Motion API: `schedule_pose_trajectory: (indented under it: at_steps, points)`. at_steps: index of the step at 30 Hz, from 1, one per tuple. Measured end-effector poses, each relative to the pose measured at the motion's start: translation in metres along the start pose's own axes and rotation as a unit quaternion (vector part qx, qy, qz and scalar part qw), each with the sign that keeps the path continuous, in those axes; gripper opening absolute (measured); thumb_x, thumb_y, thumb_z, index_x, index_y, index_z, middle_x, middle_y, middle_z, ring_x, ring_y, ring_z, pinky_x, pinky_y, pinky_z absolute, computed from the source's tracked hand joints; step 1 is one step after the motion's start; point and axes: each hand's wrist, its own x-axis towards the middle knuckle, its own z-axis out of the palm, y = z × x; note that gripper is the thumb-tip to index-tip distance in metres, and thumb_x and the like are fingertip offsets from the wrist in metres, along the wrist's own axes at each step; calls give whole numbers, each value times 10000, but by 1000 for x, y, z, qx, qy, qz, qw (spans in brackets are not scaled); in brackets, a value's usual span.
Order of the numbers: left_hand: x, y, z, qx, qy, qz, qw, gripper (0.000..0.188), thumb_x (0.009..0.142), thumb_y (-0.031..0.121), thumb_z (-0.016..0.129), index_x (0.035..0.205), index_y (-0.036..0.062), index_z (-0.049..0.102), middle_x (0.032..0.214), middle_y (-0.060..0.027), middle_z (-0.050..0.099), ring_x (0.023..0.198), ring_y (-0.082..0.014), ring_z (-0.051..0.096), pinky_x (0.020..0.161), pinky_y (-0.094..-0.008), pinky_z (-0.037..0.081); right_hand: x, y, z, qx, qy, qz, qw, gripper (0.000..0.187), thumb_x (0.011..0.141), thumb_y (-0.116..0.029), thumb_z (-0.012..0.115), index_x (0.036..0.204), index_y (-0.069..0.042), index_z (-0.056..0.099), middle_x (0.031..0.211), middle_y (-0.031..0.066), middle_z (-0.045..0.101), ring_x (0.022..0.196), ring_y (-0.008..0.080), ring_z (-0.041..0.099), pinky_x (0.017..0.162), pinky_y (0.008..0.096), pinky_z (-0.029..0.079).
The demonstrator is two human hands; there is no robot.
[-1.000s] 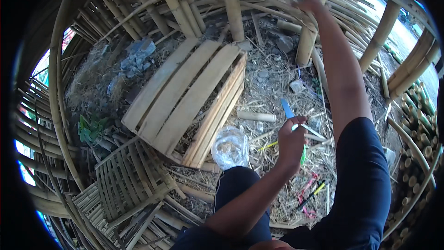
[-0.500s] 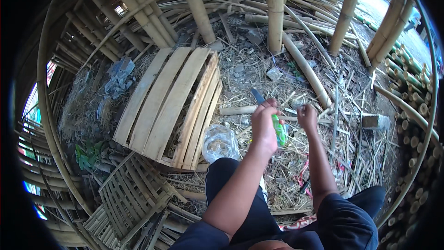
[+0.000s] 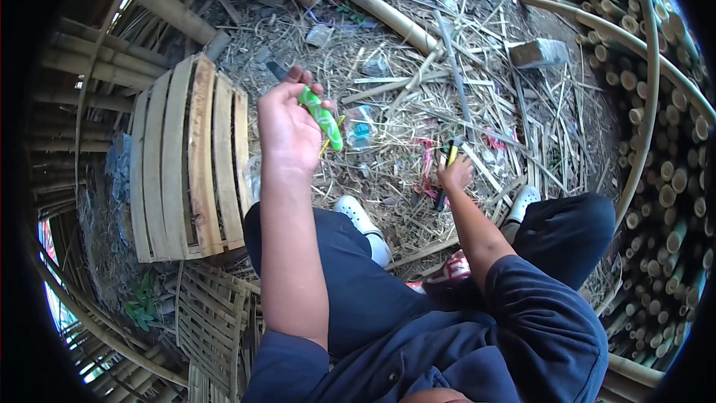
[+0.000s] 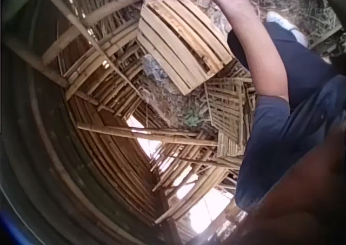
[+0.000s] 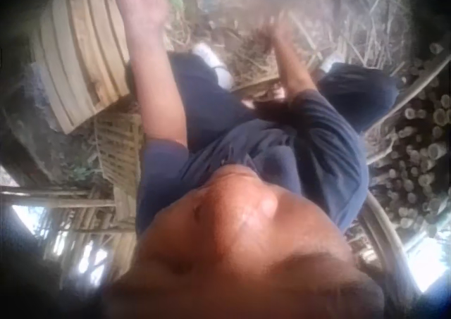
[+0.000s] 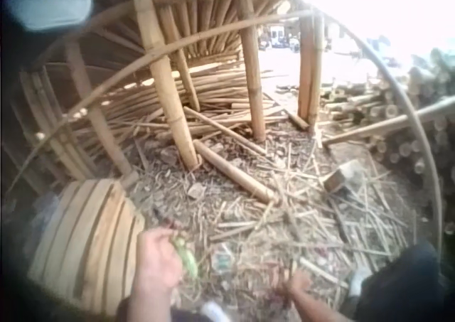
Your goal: The person hammers thin bamboo slats onto a wooden crate frame and then uses a small knife to split and trim long bamboo poles.
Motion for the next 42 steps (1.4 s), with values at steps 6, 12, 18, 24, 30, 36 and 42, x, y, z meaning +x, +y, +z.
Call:
schedule_pose_trajectory:
  at_steps: [6,12,18,24,30,36,42]
  points:
    - [12,-25,29,57,-7,-16,998,282,856,51,520,1131,64,578,1032,-58,578,894,-186,547,767,-379,480,6,29,21,-18,-20,-22,999,770,780,-550,801,1319,-46,583,1399,181,515,1322,372,469,1051,532,398]
    - [16,-50,52,79,-15,-41,996,299,859,56,516,1153,52,569,1039,-58,569,905,-185,540,778,-376,471,58,16,16,4,192,-16,981,448,885,-366,719,1189,-55,611,1210,135,590,1185,318,535,990,478,403]
    - [23,-72,66,84,-31,-76,993,271,895,29,502,1156,32,573,1078,-101,589,937,-213,549,797,-384,468,133,-11,-30,6,-78,95,992,577,903,-533,671,1141,-8,705,1216,185,696,1113,337,677,892,465,518]
    - [31,-79,70,84,-33,-82,993,274,895,33,504,1161,31,570,1078,-106,591,940,-212,552,791,-374,477,117,-24,-29,-59,-220,86,970,773,773,-690,765,1262,-96,694,1292,133,694,1193,304,676,937,424,565]
    - [29,-84,78,104,-51,-87,989,329,894,9,492,1220,34,531,1127,-128,591,991,-227,580,798,-375,498,107,6,12,-101,-276,40,955,606,760,-479,864,1170,-55,724,1234,149,715,1112,308,709,919,399,579]
    - [15,-83,85,231,-100,-64,966,760,919,-61,482,1591,156,198,1305,-188,552,1059,-241,660,630,-254,530,85,5,13,-60,-243,87,964,486,864,-187,727,1300,6,630,1320,175,668,1188,323,673,978,415,559]
    - [15,-90,71,308,-229,-67,921,746,928,-56,551,1578,-19,186,1299,-206,598,923,-155,650,599,-201,485,58,4,7,24,-177,118,977,273,957,-146,600,1186,-43,706,1235,193,699,1157,336,686,937,447,572]
